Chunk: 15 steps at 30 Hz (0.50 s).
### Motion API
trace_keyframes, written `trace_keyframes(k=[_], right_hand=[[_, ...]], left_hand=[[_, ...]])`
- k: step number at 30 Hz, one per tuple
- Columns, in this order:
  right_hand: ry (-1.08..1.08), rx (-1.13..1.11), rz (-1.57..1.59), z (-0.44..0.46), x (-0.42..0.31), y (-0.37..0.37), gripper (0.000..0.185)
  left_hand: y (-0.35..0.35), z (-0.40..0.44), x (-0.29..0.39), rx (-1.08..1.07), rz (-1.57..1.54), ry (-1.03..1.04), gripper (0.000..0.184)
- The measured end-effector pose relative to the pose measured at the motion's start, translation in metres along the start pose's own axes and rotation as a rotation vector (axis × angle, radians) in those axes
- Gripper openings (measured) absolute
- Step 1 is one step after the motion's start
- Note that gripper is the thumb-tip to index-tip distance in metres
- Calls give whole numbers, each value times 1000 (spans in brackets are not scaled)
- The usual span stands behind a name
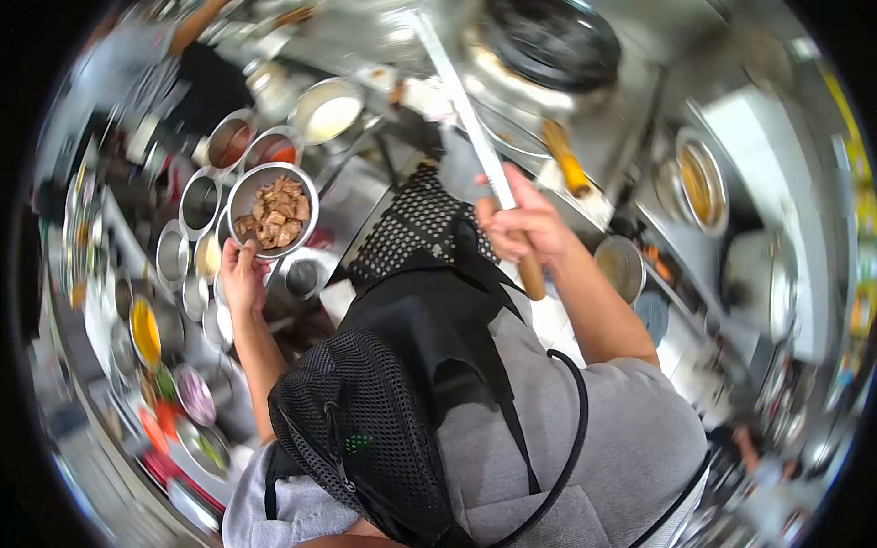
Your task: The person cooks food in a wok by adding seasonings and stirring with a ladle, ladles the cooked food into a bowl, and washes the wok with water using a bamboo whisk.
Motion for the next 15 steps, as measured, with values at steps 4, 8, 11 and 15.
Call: trace_keyframes(k=[4, 8, 11, 15], right_hand=[[-387, 549, 7, -104, -68, -115, 51], [-391, 1319, -317, -198, -118, -188, 64], [-195, 1553, -550, -237, -141, -223, 72], [-108, 1535, -345, -253, -139, -246, 78]], left_hand=[[176, 41, -6, -319, 52, -77, 13], [328, 58, -22, -528, 2, -120, 11], [419, 63, -20, -601, 14, -123, 11], [494, 94, -28, -625, -18, -145, 12]])
Point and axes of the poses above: each hand's wrist, its own z-axis towards the middle knuckle, its own y-axis out of the palm, x = y × z, the point moved 5 cm from there along z, towards the middle knuckle, and after that the axes turned 5 degrees about x, right-handed, at the moved point
